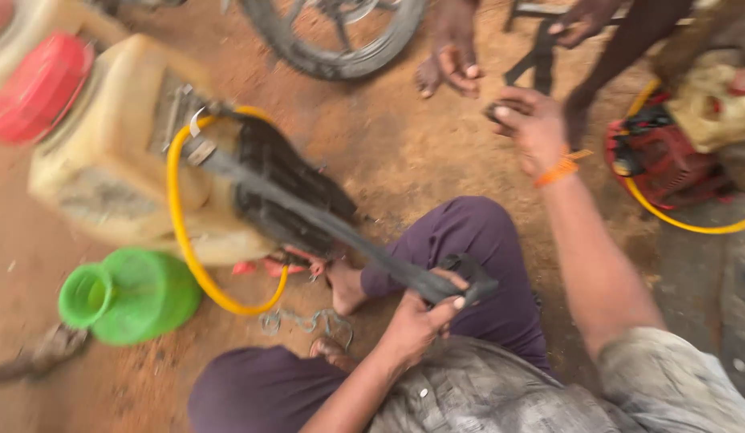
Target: The recorder is repairing a backpack-style mechanical sprayer, adjusting tubes and internal components.
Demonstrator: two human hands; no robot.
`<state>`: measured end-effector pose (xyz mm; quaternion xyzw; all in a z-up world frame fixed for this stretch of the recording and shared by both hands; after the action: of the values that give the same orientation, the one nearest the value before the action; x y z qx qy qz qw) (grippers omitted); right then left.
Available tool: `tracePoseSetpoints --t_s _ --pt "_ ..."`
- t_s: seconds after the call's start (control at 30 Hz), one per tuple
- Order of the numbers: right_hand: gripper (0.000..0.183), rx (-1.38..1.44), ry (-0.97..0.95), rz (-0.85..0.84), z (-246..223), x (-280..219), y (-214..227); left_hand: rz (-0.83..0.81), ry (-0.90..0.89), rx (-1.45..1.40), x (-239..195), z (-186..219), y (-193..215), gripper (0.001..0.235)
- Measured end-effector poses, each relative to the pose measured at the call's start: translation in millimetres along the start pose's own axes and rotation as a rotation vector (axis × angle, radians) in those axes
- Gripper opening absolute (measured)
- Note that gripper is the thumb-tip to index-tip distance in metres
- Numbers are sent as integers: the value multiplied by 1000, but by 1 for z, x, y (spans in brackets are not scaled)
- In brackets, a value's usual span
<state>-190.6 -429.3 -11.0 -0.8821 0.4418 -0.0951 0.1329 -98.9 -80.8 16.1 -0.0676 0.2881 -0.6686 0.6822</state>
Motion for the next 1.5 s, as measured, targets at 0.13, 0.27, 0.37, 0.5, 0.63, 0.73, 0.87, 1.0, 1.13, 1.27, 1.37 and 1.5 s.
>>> tracePoseSetpoints --t_s 0.13,0.27,0.37,0.5,0.63,0.73,0.87,1.0,1.13,1.27,1.37,1.5 --pt "34 -116 -110 -14 -1 -74 -21 -63 -25 -70 3 9 -18 23" --pt "23 -86 -194 -156 2 -149 -21 -49 -56 -78 13 12 -35 27" --pt "20 -158 -303 -199 5 -198 -1 -32 -208 31 23 4 -36 24" --pt "46 66 -252 -437 -5 -215 -23 -11 -376 263 19 20 -37 26" --pt "88 -498 -289 -549 -42 -233 -60 59 -337 353 -4 34 -53 35" --pt "60 -945 -234 -578 -81 -236 -89 116 -354 446 -24 48 -66 43" --pt "27 -1438 -191 -717 -103 -250 -85 96 -227 586 -41 62 -86 41" --pt "30 -1209 -275 -577 -105 -267 -51 -121 -373 642 -29 29 -98 26" --pt "31 -824 -125 -461 -92 -282 -12 -156 -161 271 -12 5 -107 29" --pt "37 -398 -538 -670 -40 -318 33 -172 -95 192 5 2 -120 32" --pt "38 -247 -525 -679 -60 -340 27 -124 100 465 14 -10 -128 24" --pt "43 -660 -356 -481 -82 -338 9 -174 240 179 29 -59 -132 15"
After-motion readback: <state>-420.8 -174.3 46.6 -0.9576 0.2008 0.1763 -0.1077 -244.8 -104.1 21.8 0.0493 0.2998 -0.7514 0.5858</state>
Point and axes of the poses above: each hand's wrist, its own x-axis towards the middle knuckle, its own y-axis out of the back of the hand, z = x × y, the point moved 4 cm from there along x, towards the middle knuckle, and after that the axes turned 12 degrees about -z, right-handed, at the moved point
